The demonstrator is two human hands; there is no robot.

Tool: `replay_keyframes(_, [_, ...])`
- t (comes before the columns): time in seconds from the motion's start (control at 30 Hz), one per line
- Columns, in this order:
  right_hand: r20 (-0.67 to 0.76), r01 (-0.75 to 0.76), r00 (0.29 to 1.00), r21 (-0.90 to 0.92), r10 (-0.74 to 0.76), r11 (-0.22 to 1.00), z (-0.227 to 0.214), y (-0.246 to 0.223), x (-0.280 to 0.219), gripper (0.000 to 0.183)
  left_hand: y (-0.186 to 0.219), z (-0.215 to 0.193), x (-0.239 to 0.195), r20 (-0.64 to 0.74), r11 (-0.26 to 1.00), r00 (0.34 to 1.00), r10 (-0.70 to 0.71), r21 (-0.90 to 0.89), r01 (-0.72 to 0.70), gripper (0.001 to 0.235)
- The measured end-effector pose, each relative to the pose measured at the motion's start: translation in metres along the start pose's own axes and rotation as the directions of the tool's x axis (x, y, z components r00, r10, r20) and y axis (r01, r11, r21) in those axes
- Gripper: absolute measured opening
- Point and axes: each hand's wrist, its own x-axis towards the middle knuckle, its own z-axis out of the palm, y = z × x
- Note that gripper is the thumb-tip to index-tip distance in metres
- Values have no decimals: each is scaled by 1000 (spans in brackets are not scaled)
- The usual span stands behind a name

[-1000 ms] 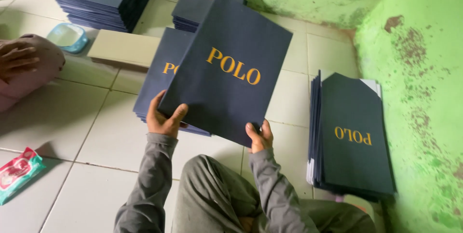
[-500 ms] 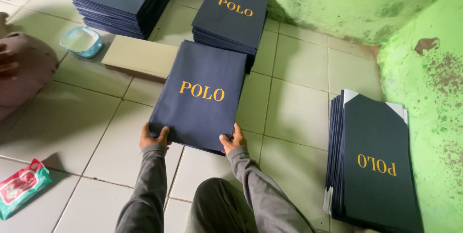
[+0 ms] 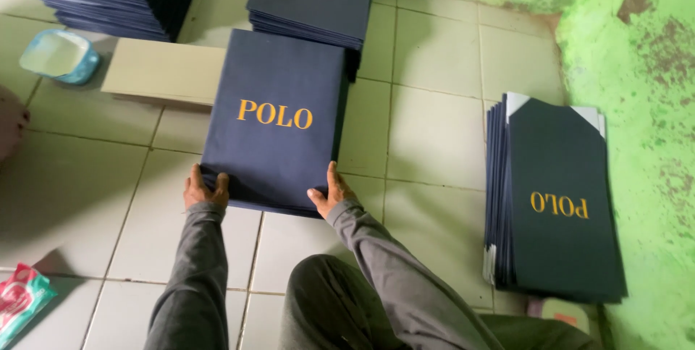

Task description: The person sits on the floor and folds flat blue paper bags with gold 'POLO' lettering into three-dimensional shopping bags. They fold the bottom and side panels to form the base, then fold the top edges inward to create handles. The finished bags are stacked on the floor.

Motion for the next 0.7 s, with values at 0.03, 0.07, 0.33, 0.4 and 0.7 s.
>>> replay_keyframes(0.03, [-15,-25,1000,7,25,1000,6,5,0,97,1,-15,-6,22,1000,1000,20,1,-20,77])
replay_keyframes(0.07, [-42,23,999,34,-22,999,10,12,0,90,2,-28,-13,-157,983,971,181,40,-177,78])
replay_keyframes(0.33, [-199,227,954,-16,-226,974,-21,136,-78,78,125,-105,-176,-379,711,664,645,-21,-703,51])
replay_keyframes(0.4, [-198,268,936,-132,-290,954,-35,190,-99,78,125,-83,-217,-310,602,618,722,-157,-783,40])
replay_keyframes(0.7, [-317,-268,943,-539,102,798,-218,323,-208,50,181,19,-375,683,866,566,461,-205,-457,56])
